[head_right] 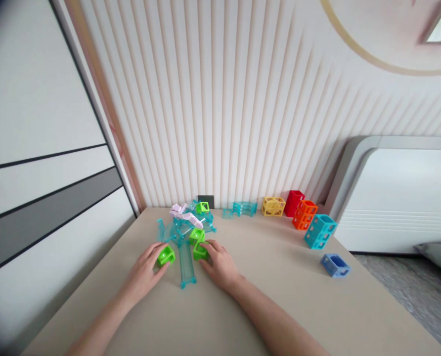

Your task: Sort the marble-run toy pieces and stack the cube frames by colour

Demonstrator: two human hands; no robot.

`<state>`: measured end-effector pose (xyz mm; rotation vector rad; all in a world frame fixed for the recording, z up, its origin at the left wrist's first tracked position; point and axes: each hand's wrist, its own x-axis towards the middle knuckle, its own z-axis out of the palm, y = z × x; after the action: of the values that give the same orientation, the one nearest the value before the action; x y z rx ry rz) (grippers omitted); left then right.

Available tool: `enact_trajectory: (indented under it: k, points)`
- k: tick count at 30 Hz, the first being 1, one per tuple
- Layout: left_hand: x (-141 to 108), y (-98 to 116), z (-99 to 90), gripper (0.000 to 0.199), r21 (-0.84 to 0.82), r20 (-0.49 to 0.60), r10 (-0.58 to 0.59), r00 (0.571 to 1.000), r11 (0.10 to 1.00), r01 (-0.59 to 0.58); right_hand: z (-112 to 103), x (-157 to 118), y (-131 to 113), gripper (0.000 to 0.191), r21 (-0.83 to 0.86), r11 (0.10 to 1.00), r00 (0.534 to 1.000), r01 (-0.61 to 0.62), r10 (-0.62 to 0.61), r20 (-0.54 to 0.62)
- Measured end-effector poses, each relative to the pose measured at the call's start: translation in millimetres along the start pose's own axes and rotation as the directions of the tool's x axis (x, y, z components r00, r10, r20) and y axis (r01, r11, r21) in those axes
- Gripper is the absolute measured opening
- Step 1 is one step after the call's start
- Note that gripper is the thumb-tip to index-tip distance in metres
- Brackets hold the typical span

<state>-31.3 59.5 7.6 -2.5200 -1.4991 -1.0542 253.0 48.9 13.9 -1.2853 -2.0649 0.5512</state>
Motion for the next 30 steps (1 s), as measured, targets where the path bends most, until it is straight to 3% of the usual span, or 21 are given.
enact_trajectory:
  k: [4, 8, 18, 25, 30]
  points:
    - [-2.9, -0.9, 13.5, 0.037, -0.087, -0.002, -0.076, 0.997, 0.993, 0.076, -1.9, 0.7, 9.9, 0.036, 0.101, 0.994, 0.999, 0.039, -0.036, -0.037]
    - [-2.2, 0.8, 17.7, 0.041, -0.103, 0.031, -0.081, 0.996, 0.991, 0.083, 0.9, 2.4, 18.6, 0.038, 0.166, 0.985, 0.994, 0.057, -0.04, -0.103]
    - [-6.9, 2.2, 24.2, 0.052, -0.07, 0.018, -0.072, 0.997, 0.995, 0.073, -0.7, 4.2, 13.2, 0.036, 0.134, 0.991, 0.989, 0.027, -0.007, -0.146]
    - [-6.1, 6.5, 22.2, 0.054, -0.09, 0.0, -0.071, 0.998, 0.993, 0.07, -7.6, 5.5, 7.4, 0.036, 0.148, 0.977, 0.976, -0.15, 0.17, -0.133]
    - [-3.3, 13.3, 17.3, 0.044, -0.147, 0.017, -0.09, 0.996, 0.985, 0.092, -10.9, 7.4, 8.2, 0.04, 0.167, 0.963, 0.965, -0.211, 0.232, -0.118]
